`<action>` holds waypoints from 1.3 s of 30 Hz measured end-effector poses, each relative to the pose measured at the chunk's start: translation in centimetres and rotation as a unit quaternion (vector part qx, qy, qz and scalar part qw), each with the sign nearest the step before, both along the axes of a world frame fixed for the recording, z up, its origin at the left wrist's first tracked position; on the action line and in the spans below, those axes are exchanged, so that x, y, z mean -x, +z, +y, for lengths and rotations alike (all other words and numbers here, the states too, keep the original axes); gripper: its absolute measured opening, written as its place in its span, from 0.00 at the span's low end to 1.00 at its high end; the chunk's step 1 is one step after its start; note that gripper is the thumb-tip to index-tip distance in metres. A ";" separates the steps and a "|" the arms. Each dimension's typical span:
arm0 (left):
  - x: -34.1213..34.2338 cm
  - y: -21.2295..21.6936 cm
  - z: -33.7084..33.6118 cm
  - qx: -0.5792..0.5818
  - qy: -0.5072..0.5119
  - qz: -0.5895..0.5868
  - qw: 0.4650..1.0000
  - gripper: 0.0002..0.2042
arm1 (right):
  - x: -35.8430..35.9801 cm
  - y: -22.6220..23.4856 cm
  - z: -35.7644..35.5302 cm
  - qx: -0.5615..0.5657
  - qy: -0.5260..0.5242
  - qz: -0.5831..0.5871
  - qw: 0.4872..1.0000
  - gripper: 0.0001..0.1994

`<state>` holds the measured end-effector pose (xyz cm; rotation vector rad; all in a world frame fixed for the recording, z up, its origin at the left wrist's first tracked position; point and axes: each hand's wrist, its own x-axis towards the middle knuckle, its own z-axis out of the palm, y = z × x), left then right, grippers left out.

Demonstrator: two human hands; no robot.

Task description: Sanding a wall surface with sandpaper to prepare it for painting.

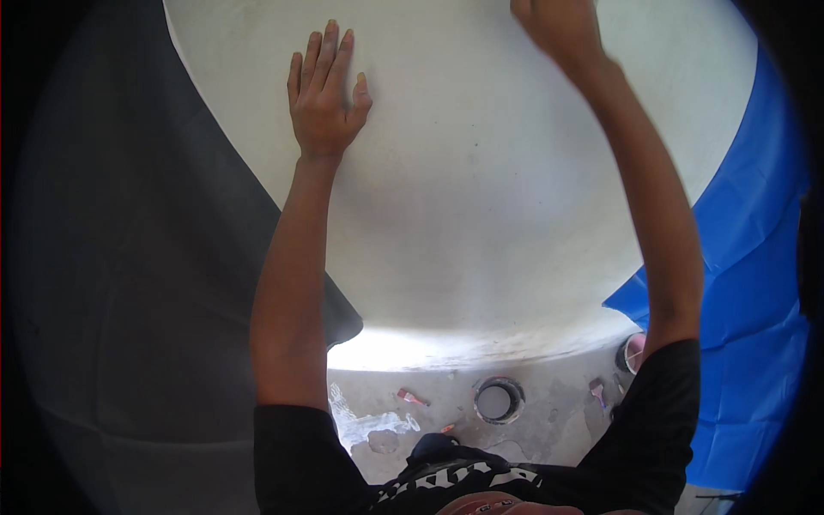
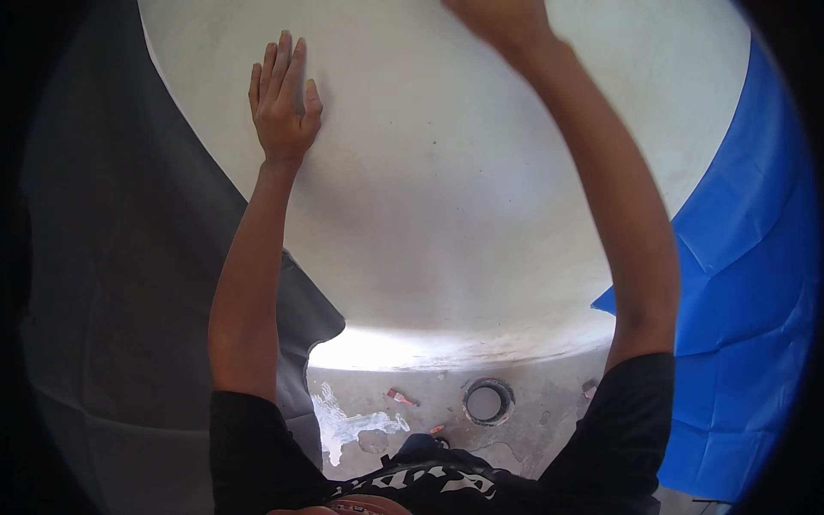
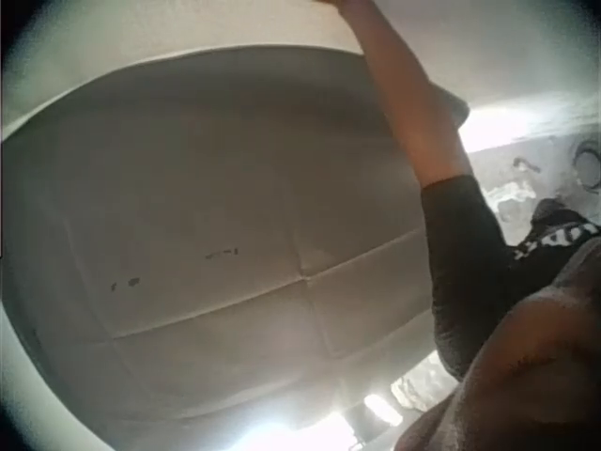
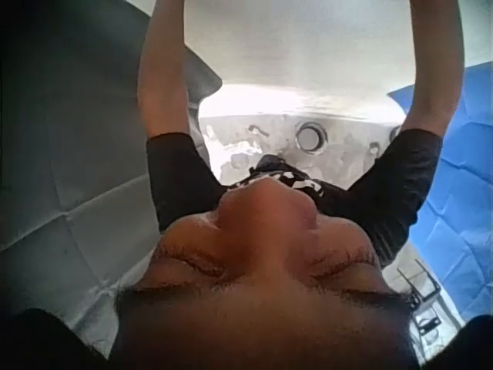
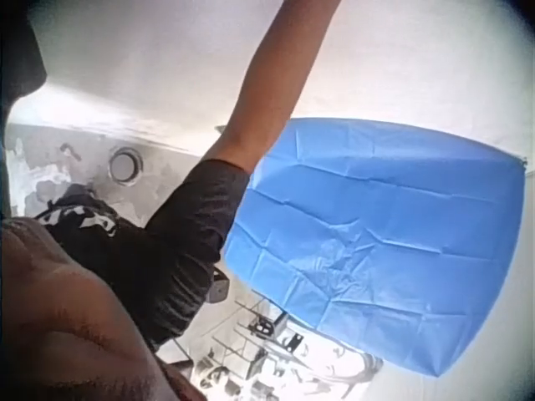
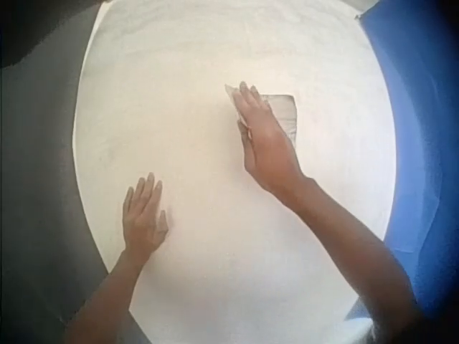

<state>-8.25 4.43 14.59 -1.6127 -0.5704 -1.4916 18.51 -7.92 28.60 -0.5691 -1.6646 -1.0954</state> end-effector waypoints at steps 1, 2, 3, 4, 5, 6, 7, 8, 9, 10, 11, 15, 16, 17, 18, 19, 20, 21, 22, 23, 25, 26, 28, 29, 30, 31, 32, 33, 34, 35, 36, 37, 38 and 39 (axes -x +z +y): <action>0.0 0.1 0.0 -0.001 -0.001 -0.001 1.000 0.27 | -0.3 2.1 0.8 0.010 -0.036 0.029 0.999 0.26; -0.5 0.2 0.1 -0.002 -0.007 -0.006 1.000 0.27 | -0.9 3.8 1.7 0.020 -0.077 0.056 0.995 0.26; -1.0 0.3 0.2 -0.006 -0.015 -0.011 1.000 0.27 | -1.5 4.5 2.4 0.018 -0.084 0.051 0.995 0.26; -0.8 0.1 0.2 -0.006 -0.011 -0.010 1.000 0.27 | -1.8 4.2 3.7 0.024 -0.108 0.048 0.993 0.27; -0.7 -0.1 0.1 -0.002 -0.007 -0.009 1.000 0.27 | -2.0 3.5 5.0 0.030 -0.132 0.045 0.990 0.27; -0.7 -0.1 -0.1 -0.006 -0.013 -0.007 1.000 0.26 | -1.6 2.2 5.4 0.031 -0.129 0.044 0.990 0.27; -0.5 -0.1 -0.3 -0.009 -0.014 -0.005 1.000 0.25 | -0.8 0.0 5.6 0.030 -0.163 0.047 0.985 0.28; -0.6 -0.2 -0.3 -0.009 -0.010 -0.006 1.000 0.25 | -0.4 -2.1 5.6 0.029 -0.199 0.048 0.978 0.28; -0.7 -0.1 -0.5 -0.012 -0.012 -0.006 1.000 0.25 | -0.2 -3.9 5.3 0.059 -0.191 0.044 0.979 0.29; -1.1 0.0 -0.5 -0.017 -0.020 -0.007 1.000 0.25 | -0.5 -6.0 5.7 0.046 -0.033 0.021 0.998 0.28; -1.2 0.3 -0.4 -0.016 -0.023 -0.007 1.000 0.25 | -0.8 -8.0 6.2 0.032 0.125 -0.002 0.992 0.27; -0.4 0.2 -0.9 -0.033 -0.029 0.001 0.999 0.25 | 0.2 -17.3 4.9 0.107 -0.152 -0.018 0.982 0.45; -0.3 0.2 -1.0 -0.037 -0.022 0.003 0.999 0.25 | 0.3 -19.9 4.4 0.142 -0.168 -0.036 0.975 0.44; -0.1 0.4 -1.2 -0.036 -0.018 0.004 0.999 0.25 | 0.6 -22.6 4.0 0.177 -0.180 -0.055 0.966 0.43; -0.2 0.5 -1.3 -0.038 -0.021 0.009 0.999 0.25 | 0.3 -25.2 3.4 0.214 -0.180 -0.082 0.956 0.41; -0.6 0.6 -1.5 -0.039 -0.024 0.013 0.999 0.24 | -0.4 -27.8 2.8 0.252 -0.181 -0.109 0.944 0.39; -1.4 0.6 -1.6 -0.038 -0.028 0.009 0.999 0.24 | -1.5 -30.6 2.5 0.269 -0.168 -0.138 0.938 0.37; -1.9 0.7 -1.6 -0.040 -0.032 0.009 0.999 0.24 | -2.3 -33.3 2.2 0.268 -0.157 -0.168 0.936 0.35; -2.3 0.7 -1.6 -0.044 -0.037 0.010 0.998 0.24 | -3.0 -35.6 1.7 0.293 -0.123 -0.192 0.928 0.37; -2.1 0.5 -1.4 -0.048 -0.039 0.008 0.998 0.24 | -3.3 -37.1 0.8 0.300 -0.122 -0.221 0.920 0.36; -0.7 0.0 -0.4 -0.013 -0.015 -0.002 1.000 0.25 | -2.3 -38.5 -1.7 0.392 -0.068 -0.203 0.895 0.36; -0.6 -0.3 -0.2 -0.023 -0.022 -0.004 0.999 0.25 | -1.8 -38.2 -2.6 0.413 -0.050 -0.172 0.893 0.36; -0.3 -0.6 -0.6 0.008 -0.003 -0.003 1.000 0.26 | -1.4 -34.7 -3.1 0.378 -0.014 -0.125 0.917 0.37; 0.0 -0.4 -0.9 0.006 0.000 -0.004 1.000 0.26 | -0.8 -32.8 -4.5 0.356 0.031 -0.077 0.931 0.38; 0.0 -0.2 -1.2 0.005 0.003 -0.006 1.000 0.26 | -0.7 -28.6 -5.5 0.313 0.015 -0.047 0.948 0.38; -0.2 0.0 -1.2 0.004 0.006 -0.006 1.000 0.26 | -0.9 -24.6 -5.9 0.272 -0.010 -0.006 0.962 0.36; 0.0 0.0 -1.2 0.007 0.009 -0.002 1.000 0.26 | -0.7 -20.6 -5.7 0.193 0.033 0.036 0.980 0.34; -0.5 0.1 -1.1 0.004 0.000 -0.006 1.000 0.26 | -1.3 -16.7 -4.8 0.114 0.065 0.047 0.990 0.33; -0.6 0.0 -1.0 0.001 -0.002 -0.007 1.000 0.26 | -2.1 -12.8 -3.4 0.020 0.062 0.025 0.998 0.33; -0.5 0.0 -1.2 0.002 0.007 -0.003 1.000 0.26 | -2.3 -9.3 -2.1 -0.025 0.042 0.026 0.998 0.34; -1.0 0.1 -1.2 0.000 0.004 -0.005 1.000 0.26 | -3.5 -6.3 -0.5 0.074 0.065 0.085 0.992 0.31; -1.0 0.0 -1.1 0.002 0.006 -0.004 1.000 0.26 | -1.5 -2.1 -1.9 -0.027 -0.012 0.022 0.999 0.24; -1.3 0.2 -1.3 0.002 0.010 0.001 1.000 0.26 | -1.2 0.3 -1.2 -0.028 -0.009 0.027 0.999 0.24; -1.8 0.2 -1.3 0.001 -0.002 -0.005 1.000 0.26 | -1.5 2.3 0.2 -0.011 -0.030 0.041 0.999 0.22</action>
